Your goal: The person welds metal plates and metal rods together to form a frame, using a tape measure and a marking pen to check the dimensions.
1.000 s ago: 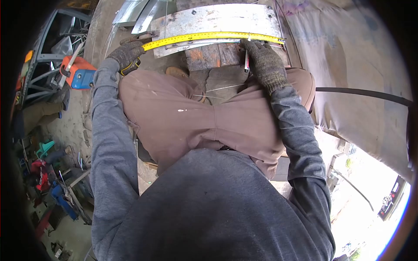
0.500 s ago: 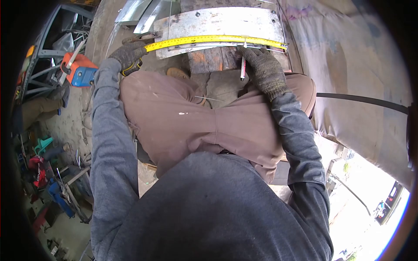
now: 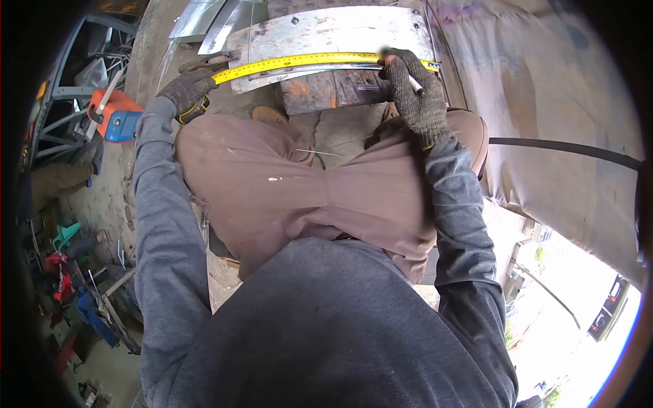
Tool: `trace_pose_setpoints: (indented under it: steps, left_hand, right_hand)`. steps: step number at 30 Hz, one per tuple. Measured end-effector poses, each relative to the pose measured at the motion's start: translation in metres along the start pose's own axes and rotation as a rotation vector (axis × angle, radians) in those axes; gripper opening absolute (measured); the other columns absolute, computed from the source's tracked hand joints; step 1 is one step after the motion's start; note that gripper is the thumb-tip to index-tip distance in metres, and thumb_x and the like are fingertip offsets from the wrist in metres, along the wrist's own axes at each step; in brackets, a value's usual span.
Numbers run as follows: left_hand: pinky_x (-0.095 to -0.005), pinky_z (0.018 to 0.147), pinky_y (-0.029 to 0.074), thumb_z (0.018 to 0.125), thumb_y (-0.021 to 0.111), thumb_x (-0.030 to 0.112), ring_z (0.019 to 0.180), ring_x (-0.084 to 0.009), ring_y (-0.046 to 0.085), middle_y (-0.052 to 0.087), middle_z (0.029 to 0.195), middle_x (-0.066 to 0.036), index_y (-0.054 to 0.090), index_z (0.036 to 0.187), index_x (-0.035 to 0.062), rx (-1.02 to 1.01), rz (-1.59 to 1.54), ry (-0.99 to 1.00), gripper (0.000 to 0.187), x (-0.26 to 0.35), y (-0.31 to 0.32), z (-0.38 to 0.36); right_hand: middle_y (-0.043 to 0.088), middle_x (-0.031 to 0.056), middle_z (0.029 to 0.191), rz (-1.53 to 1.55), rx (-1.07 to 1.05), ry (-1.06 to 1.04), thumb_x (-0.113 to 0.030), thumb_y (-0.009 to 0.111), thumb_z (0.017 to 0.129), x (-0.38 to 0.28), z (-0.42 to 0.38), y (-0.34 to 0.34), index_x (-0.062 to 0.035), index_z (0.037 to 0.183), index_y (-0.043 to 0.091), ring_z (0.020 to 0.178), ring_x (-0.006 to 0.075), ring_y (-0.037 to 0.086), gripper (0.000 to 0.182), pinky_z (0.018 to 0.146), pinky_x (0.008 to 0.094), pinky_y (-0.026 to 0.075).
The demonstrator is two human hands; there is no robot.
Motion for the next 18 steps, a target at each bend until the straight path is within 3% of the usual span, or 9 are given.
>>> trace_pose_setpoints:
  steps: [3, 5, 8, 16, 18]
  left_hand:
    - [-0.0380, 0.106, 0.044, 0.101, 0.050, 0.029, 0.124, -0.0328, 0.056, 0.058, 0.134, -0.018, 0.063, 0.124, 0.0068, -0.068, -0.145, -0.095, 0.035, 0.009, -0.015, 0.000]
    - [-0.0354, 0.102, 0.044, 0.101, 0.052, 0.035, 0.118, -0.0295, 0.058, 0.063, 0.126, -0.017, 0.063, 0.125, 0.0040, -0.128, -0.453, -0.310, 0.040, 0.019, -0.026, 0.002]
    - [-0.0337, 0.097, 0.046, 0.101, 0.055, 0.038, 0.113, -0.0257, 0.060, 0.066, 0.121, -0.016, 0.062, 0.125, 0.0021, -0.016, -0.402, -0.190, 0.044, 0.003, -0.009, 0.002]
    - [-0.0339, 0.096, 0.046, 0.101, 0.055, 0.035, 0.112, -0.0276, 0.060, 0.065, 0.120, -0.016, 0.064, 0.121, 0.0015, 0.023, -0.560, -0.255, 0.040, -0.016, 0.013, -0.001]
    - [-0.0346, 0.096, 0.046, 0.101, 0.054, 0.034, 0.111, -0.0294, 0.060, 0.065, 0.119, -0.016, 0.064, 0.120, 0.0023, 0.015, -0.543, -0.230, 0.039, -0.012, 0.007, 0.001]
  right_hand:
    - [0.071, 0.0099, 0.103, -0.071, 0.079, -0.120, -0.030, 0.066, 0.096, 0.001, -0.001, 0.003, -0.0054, 0.117, 0.062, 0.097, 0.0241, 0.070, 0.032, 0.084, 0.0357, 0.054]
    - [0.071, 0.0113, 0.104, -0.168, 0.110, -0.212, -0.032, 0.065, 0.096, 0.005, 0.002, 0.006, -0.0090, 0.123, 0.060, 0.097, 0.0265, 0.070, 0.036, 0.086, 0.0370, 0.054]
    - [0.071, 0.0121, 0.105, -0.159, 0.042, -0.079, -0.035, 0.065, 0.095, 0.014, 0.006, 0.006, -0.0108, 0.123, 0.061, 0.098, 0.0280, 0.070, 0.037, 0.086, 0.0380, 0.054]
    - [0.072, 0.0110, 0.105, -0.302, -0.021, -0.229, -0.038, 0.064, 0.096, 0.016, 0.011, 0.014, -0.0111, 0.125, 0.061, 0.095, 0.0259, 0.070, 0.040, 0.085, 0.0378, 0.054]
    - [0.072, 0.0103, 0.101, 0.002, -0.069, -0.121, -0.038, 0.064, 0.096, 0.012, 0.010, 0.016, -0.0108, 0.126, 0.062, 0.091, 0.0224, 0.070, 0.040, 0.082, 0.0364, 0.055]
Point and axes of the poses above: each hand's wrist, its own z-axis towards the middle knuckle, its own y-axis out of the palm, x = y × z, the point moved 1 cm from there along z, towards the middle knuckle
